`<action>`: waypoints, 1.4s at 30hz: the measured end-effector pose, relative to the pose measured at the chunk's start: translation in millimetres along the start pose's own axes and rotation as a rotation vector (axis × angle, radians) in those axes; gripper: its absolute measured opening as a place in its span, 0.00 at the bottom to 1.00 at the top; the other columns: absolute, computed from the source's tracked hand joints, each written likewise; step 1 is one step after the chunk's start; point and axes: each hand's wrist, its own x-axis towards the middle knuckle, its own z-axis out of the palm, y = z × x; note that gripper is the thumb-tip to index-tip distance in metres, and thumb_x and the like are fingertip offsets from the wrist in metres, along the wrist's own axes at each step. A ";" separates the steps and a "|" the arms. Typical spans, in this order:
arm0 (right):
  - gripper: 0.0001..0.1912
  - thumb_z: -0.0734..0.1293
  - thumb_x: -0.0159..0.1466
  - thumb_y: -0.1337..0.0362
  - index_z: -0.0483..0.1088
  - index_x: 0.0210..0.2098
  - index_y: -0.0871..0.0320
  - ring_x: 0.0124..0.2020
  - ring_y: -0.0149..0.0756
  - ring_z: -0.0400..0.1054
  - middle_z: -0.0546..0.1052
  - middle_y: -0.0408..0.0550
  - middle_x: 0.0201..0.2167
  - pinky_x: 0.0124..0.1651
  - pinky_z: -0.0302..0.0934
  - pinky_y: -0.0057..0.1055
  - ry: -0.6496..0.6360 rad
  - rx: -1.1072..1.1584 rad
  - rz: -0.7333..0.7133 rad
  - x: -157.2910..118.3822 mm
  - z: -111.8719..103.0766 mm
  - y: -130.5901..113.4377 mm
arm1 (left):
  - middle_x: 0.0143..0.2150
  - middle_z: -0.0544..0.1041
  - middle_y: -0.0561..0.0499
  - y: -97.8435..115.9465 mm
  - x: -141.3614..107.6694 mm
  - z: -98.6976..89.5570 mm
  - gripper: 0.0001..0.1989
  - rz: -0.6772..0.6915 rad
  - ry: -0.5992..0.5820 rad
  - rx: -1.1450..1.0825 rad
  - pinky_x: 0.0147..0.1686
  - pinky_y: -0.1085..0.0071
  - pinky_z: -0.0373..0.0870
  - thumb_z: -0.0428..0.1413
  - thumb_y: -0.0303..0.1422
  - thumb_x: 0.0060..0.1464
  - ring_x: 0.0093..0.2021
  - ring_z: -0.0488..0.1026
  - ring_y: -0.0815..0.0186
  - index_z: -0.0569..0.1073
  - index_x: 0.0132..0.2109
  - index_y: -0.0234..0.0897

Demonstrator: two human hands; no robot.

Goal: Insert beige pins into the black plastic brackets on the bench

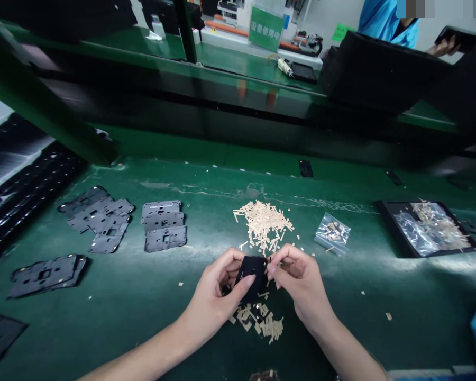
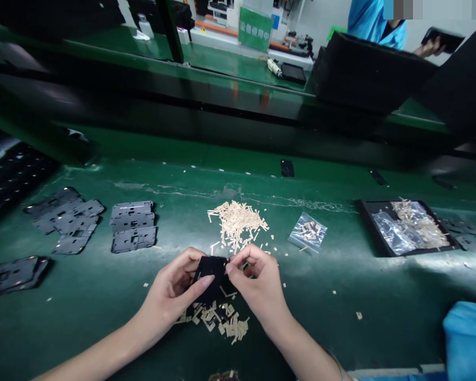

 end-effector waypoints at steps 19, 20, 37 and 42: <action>0.06 0.67 0.54 0.68 0.66 0.23 0.59 0.21 0.26 0.62 0.70 0.40 0.19 0.21 0.53 0.22 -0.008 0.086 0.077 1.2 -0.2 -4.9 | 0.30 0.72 0.54 -1.5 -0.3 -3.0 0.04 -0.013 -0.062 -0.117 0.26 0.77 0.58 0.53 0.30 0.55 0.28 0.66 0.73 0.63 0.36 0.36; 0.06 0.67 0.54 0.68 0.66 0.23 0.59 0.21 0.26 0.62 0.70 0.40 0.19 0.21 0.53 0.22 -0.010 0.087 0.078 1.0 -0.3 -5.0 | 0.30 0.72 0.54 -1.5 -0.1 -3.0 0.04 -0.012 -0.067 -0.123 0.26 0.77 0.59 0.53 0.30 0.55 0.28 0.66 0.73 0.63 0.36 0.36; 0.09 0.64 0.60 0.61 0.68 0.27 0.59 0.22 0.26 0.62 0.72 0.44 0.23 0.21 0.52 0.22 -0.101 0.158 0.052 4.8 -3.8 -5.9 | 0.27 0.70 0.54 -8.2 4.3 -6.6 0.08 -0.084 -0.097 -0.347 0.14 0.87 0.58 0.55 0.31 0.53 0.19 0.61 0.79 0.63 0.36 0.36; 0.08 0.63 0.61 0.60 0.68 0.31 0.59 0.20 0.26 0.61 0.72 0.44 0.22 0.19 0.50 0.22 -0.091 0.176 0.061 3.1 -4.0 -7.3 | 0.26 0.69 0.55 -7.8 5.2 -6.1 0.08 -0.095 -0.120 -0.417 0.13 0.88 0.57 0.56 0.31 0.52 0.18 0.60 0.79 0.63 0.36 0.35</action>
